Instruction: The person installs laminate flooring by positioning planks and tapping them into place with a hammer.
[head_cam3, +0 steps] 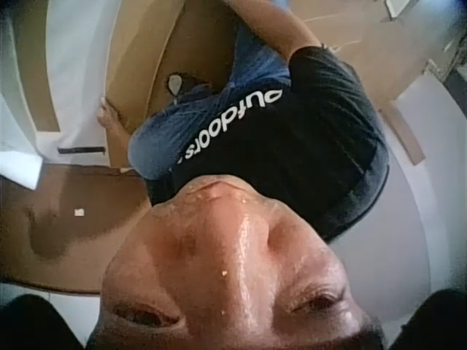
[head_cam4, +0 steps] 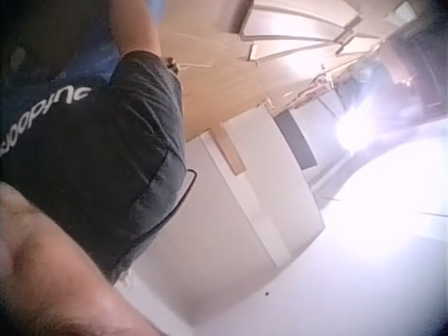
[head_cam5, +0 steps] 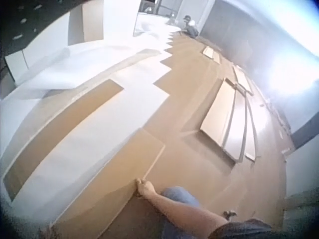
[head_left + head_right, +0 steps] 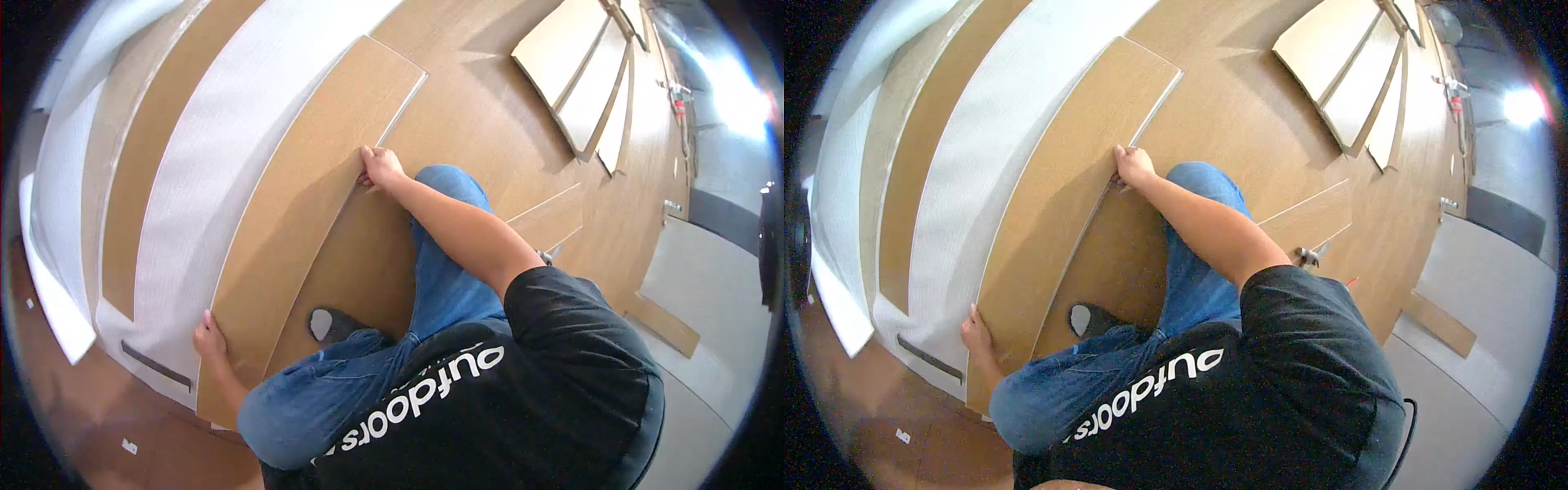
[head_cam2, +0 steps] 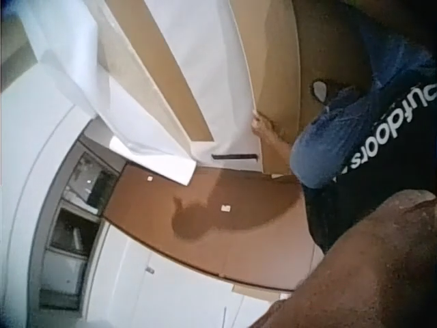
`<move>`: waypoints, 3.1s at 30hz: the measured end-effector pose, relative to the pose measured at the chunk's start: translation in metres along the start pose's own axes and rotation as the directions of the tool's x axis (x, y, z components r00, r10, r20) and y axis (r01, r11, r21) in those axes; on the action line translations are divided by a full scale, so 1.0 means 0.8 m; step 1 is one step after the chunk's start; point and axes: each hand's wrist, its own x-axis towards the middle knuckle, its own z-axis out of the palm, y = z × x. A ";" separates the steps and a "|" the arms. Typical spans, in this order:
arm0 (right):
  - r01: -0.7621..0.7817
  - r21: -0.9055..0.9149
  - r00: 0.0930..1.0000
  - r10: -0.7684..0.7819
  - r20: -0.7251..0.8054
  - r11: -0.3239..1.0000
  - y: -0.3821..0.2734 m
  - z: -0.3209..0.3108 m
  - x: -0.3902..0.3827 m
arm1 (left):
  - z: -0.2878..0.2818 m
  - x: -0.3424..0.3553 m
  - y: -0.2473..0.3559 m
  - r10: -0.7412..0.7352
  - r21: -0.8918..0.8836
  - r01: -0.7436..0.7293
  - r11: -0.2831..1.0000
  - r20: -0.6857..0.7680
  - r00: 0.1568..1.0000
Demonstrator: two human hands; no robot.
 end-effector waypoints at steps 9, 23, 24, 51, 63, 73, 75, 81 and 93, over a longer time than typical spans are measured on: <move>0.017 -0.029 0.998 -0.019 -0.057 0.999 0.035 -0.016 0.005 | 0.003 -0.006 0.031 -0.042 -0.046 0.044 0.998 0.050 0.998; 0.037 -0.017 0.998 -0.038 -0.055 0.999 0.008 -0.012 -0.014 | 0.011 -0.005 -0.006 -0.005 0.027 0.004 1.000 0.054 0.999; -0.032 0.004 0.999 0.032 -0.012 0.999 -0.007 -0.004 -0.024 | 0.006 -0.007 -0.018 -0.011 0.043 0.008 0.999 0.067 0.998; -0.029 -0.385 0.997 0.053 0.052 0.922 -0.013 -0.058 -0.046 | 0.050 0.000 0.072 -0.226 0.030 0.225 0.974 0.077 0.971; -0.023 -0.271 0.999 0.029 0.018 0.962 -0.024 -0.027 -0.054 | 0.091 0.010 0.017 -0.479 0.186 0.459 0.868 0.080 0.874; -0.138 -0.102 0.985 0.147 0.087 0.985 -0.021 -0.007 -0.040 | 0.126 -0.012 -0.010 -0.365 -0.004 0.366 0.931 0.019 0.931; -0.057 -0.063 0.994 0.063 0.093 0.996 0.000 -0.036 -0.008 | 0.112 0.002 0.036 -0.303 -0.064 0.303 0.951 0.017 0.953; -0.108 -0.088 0.978 0.121 0.169 0.990 -0.006 -0.048 -0.022 | 0.077 -0.004 0.062 -0.284 -0.154 0.274 0.949 -0.044 0.958; -0.025 -0.213 0.976 0.070 0.205 0.977 -0.061 -0.076 -0.030 | 0.096 0.062 0.050 -0.231 -0.207 0.312 0.927 0.339 0.912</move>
